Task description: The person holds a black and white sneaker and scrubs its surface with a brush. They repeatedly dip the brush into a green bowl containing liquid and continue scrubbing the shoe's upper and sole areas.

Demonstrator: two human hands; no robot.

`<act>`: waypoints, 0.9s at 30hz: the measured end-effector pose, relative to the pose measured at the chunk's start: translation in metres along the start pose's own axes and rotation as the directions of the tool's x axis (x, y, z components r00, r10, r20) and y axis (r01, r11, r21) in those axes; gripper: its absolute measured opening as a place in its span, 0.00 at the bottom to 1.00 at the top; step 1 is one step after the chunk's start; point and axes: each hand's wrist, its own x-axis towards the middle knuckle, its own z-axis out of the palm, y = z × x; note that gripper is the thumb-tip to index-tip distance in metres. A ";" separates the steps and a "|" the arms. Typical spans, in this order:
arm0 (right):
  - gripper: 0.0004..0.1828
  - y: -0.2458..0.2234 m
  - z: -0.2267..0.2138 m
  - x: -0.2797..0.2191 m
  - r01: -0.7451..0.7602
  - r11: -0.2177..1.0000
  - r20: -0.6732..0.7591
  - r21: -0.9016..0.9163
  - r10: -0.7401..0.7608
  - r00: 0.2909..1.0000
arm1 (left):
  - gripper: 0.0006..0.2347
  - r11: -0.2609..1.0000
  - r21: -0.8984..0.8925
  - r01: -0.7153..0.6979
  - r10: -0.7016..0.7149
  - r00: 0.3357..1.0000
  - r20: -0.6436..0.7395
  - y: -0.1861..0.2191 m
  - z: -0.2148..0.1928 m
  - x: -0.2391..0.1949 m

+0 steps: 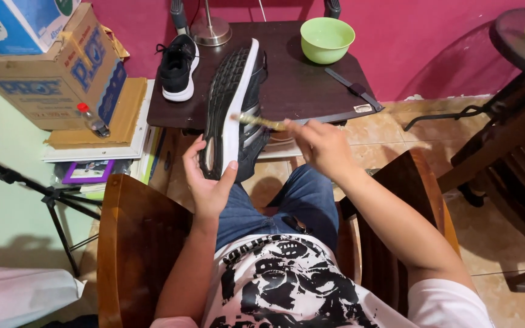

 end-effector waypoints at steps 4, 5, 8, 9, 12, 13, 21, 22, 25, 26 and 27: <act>0.16 -0.017 0.009 -0.009 -0.013 0.988 0.058 0.157 0.004 0.998 | 0.29 0.990 0.138 0.014 -0.015 1.000 0.005 0.013 -0.003 0.001; 0.16 -0.013 0.008 -0.009 -0.015 0.988 0.057 0.155 0.006 0.998 | 0.29 0.991 0.137 0.014 -0.015 1.000 0.008 0.013 -0.002 0.000; 0.15 -0.003 0.008 -0.005 -0.055 0.998 0.040 0.030 0.054 0.998 | 0.29 0.988 0.154 0.022 -0.020 1.000 -0.018 0.012 0.000 0.001; 0.16 -0.002 0.010 -0.005 -0.067 0.998 0.028 0.010 0.066 0.997 | 0.29 0.987 0.155 0.032 -0.030 0.999 -0.015 0.011 -0.001 0.002; 0.14 -0.020 0.010 0.000 -0.059 0.996 0.061 0.074 0.055 0.997 | 0.28 0.988 0.149 0.044 -0.042 0.999 -0.017 0.001 -0.005 0.002; 0.13 -0.028 0.009 0.002 -0.047 0.988 0.097 0.150 0.032 0.995 | 0.27 0.990 0.137 0.040 -0.039 0.999 -0.011 -0.005 -0.006 0.004; 0.11 -0.011 0.023 -0.020 -0.043 0.991 0.042 0.124 0.038 0.998 | 0.24 0.986 -0.086 0.144 -0.145 0.989 -0.008 -0.026 -0.014 0.002; 0.13 -0.012 0.030 -0.030 -0.020 0.988 0.060 0.152 0.011 0.998 | 0.23 0.975 -0.132 0.177 -0.177 0.984 0.012 -0.025 -0.017 0.001; 0.13 0.013 0.014 -0.014 -0.087 0.995 -0.022 0.038 0.088 0.996 | 0.25 0.982 -0.129 0.140 -0.142 0.990 -0.010 -0.020 -0.013 0.000; 0.13 0.009 0.004 -0.008 -0.083 0.996 -0.019 0.040 0.083 0.996 | 0.25 0.982 -0.129 0.139 -0.143 0.990 -0.016 -0.019 -0.014 -0.001; 0.11 0.003 -0.006 -0.003 -0.055 0.996 0.029 0.068 0.053 0.998 | 0.25 0.979 -0.152 0.136 -0.140 0.990 -0.014 -0.018 -0.015 0.001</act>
